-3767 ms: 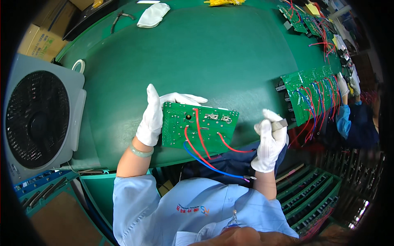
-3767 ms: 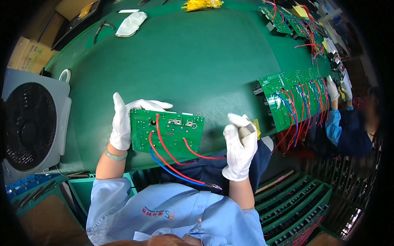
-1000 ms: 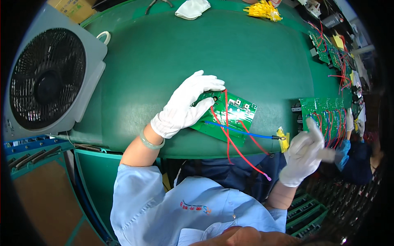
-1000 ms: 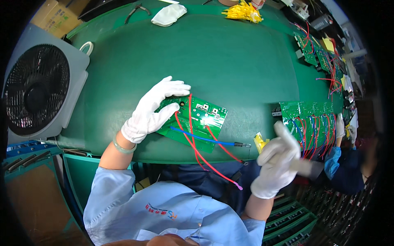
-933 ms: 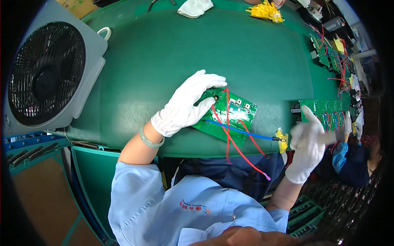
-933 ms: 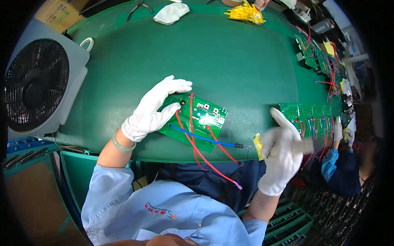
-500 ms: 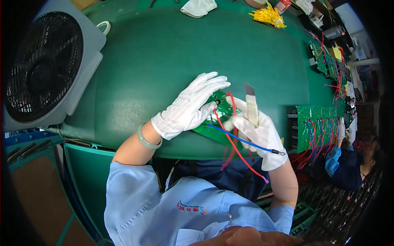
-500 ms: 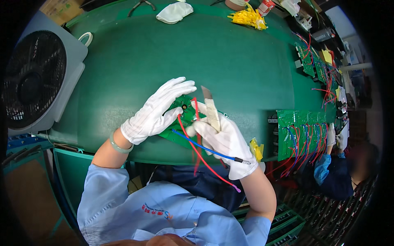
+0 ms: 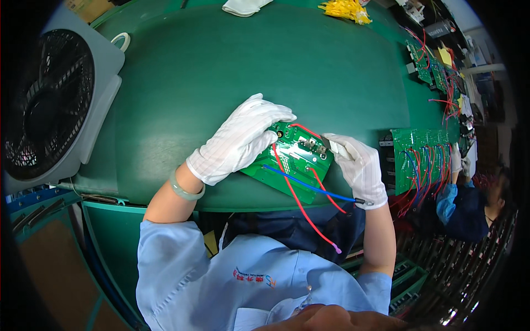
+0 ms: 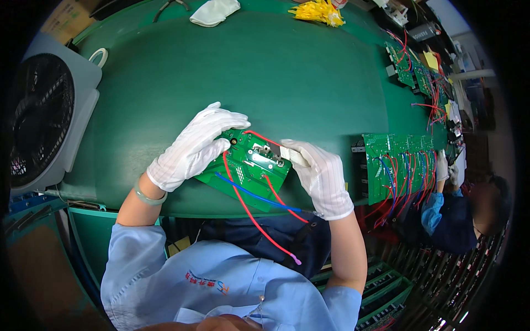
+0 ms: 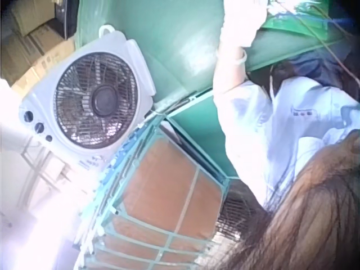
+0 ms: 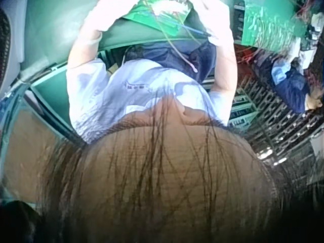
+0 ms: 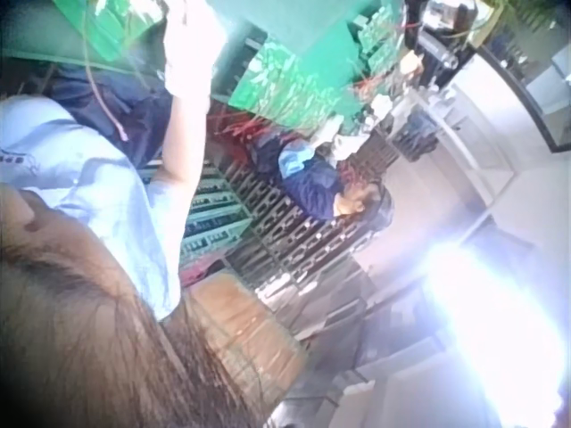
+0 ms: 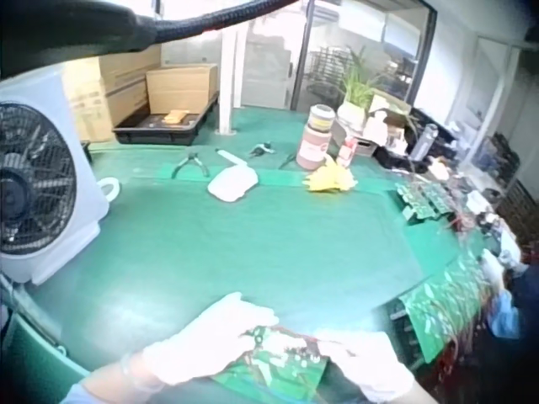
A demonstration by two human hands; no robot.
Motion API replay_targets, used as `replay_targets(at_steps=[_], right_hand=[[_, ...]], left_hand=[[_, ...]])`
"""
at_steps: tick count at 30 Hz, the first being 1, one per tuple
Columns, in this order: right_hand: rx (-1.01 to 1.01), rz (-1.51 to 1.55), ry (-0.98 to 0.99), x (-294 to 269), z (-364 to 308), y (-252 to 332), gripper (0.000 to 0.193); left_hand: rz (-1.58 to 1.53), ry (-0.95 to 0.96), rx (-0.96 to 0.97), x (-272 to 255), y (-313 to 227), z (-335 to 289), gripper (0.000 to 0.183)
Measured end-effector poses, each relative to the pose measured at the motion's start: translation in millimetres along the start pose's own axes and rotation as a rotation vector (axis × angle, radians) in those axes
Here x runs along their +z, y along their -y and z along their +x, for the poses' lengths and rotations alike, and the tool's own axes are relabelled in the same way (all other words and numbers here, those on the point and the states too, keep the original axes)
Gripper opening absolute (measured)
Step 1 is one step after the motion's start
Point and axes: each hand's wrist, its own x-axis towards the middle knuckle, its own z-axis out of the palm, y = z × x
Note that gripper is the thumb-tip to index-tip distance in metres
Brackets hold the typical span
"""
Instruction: The person handles green circuit boards with attached wires, using a yellow scraper tool to clean or scrape the surface of the boards. They flip the boards over to inspect the components, including large cylindrical capacitors, and repeat the scraping process on different boards.
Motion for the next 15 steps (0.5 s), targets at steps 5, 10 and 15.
replay_targets(at_steps=[5,10,15], right_hand=[[0.147,0.053,-0.003,2,-7,-3,0.023],[0.176,0.256,-0.245,-8,-25,-18,0.023],[0.455,0.166,-0.208,-26,-32,29,0.051]], left_hand=[[0.014,0.0,0.013,3,4,0,0.038],[-0.072,-0.038,0.041,6,8,-1,0.038],[-0.112,-0.024,0.01,3,9,-1,0.042]])
